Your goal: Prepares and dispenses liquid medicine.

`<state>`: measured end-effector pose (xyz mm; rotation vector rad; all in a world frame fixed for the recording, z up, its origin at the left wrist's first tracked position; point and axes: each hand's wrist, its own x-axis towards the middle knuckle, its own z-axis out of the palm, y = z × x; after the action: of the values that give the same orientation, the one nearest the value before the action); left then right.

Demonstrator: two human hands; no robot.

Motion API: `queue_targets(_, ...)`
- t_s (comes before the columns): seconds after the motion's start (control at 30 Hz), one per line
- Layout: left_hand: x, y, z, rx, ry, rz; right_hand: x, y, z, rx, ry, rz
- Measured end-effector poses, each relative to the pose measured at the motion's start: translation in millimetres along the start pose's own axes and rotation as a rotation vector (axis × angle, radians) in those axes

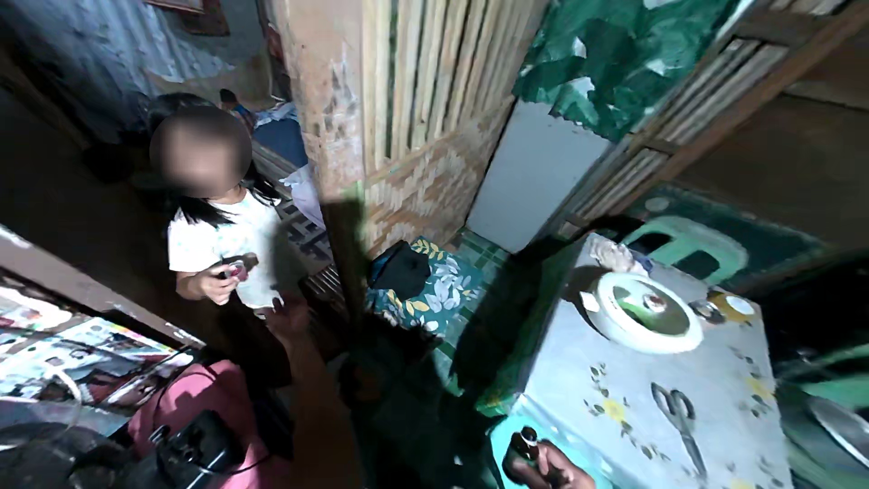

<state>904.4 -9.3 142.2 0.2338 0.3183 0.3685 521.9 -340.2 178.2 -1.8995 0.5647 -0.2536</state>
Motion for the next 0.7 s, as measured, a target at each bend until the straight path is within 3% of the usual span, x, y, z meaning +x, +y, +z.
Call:
queue_targets(0.07,-13,-40,-55,0.013,0.013,-0.082,-4,-1,-1,-0.019,0.042,0.024)
queue_targets(0.13,-51,-80,-103,0.137,0.066,-0.34,-7,25,-4,0.019,0.108,-0.025)
queue_targets(0.2,-114,-111,-150,0.383,0.01,-0.632,-6,62,-7,0.041,0.161,-0.055)
queue_targets(0.33,-267,-112,-221,1.091,-0.26,-1.227,-12,105,-21,0.099,0.223,-0.024)
queue_targets(0.4,-311,-88,-235,1.502,-0.645,-1.543,-12,126,-32,0.116,0.267,0.026)
queue_targets(0.43,-321,-80,-242,1.604,-0.733,-1.658,-11,138,-38,0.119,0.29,0.062)
queue_targets(0.47,-329,-70,-247,1.615,-0.661,-1.696,-9,150,-44,0.121,0.313,0.098)
queue_targets(0.57,-346,-28,-245,1.396,-0.173,-1.578,8,189,-70,0.094,0.362,0.189)
queue_targets(0.7,-381,46,-249,1.301,-0.055,-1.397,33,245,-105,0.004,0.385,0.274)
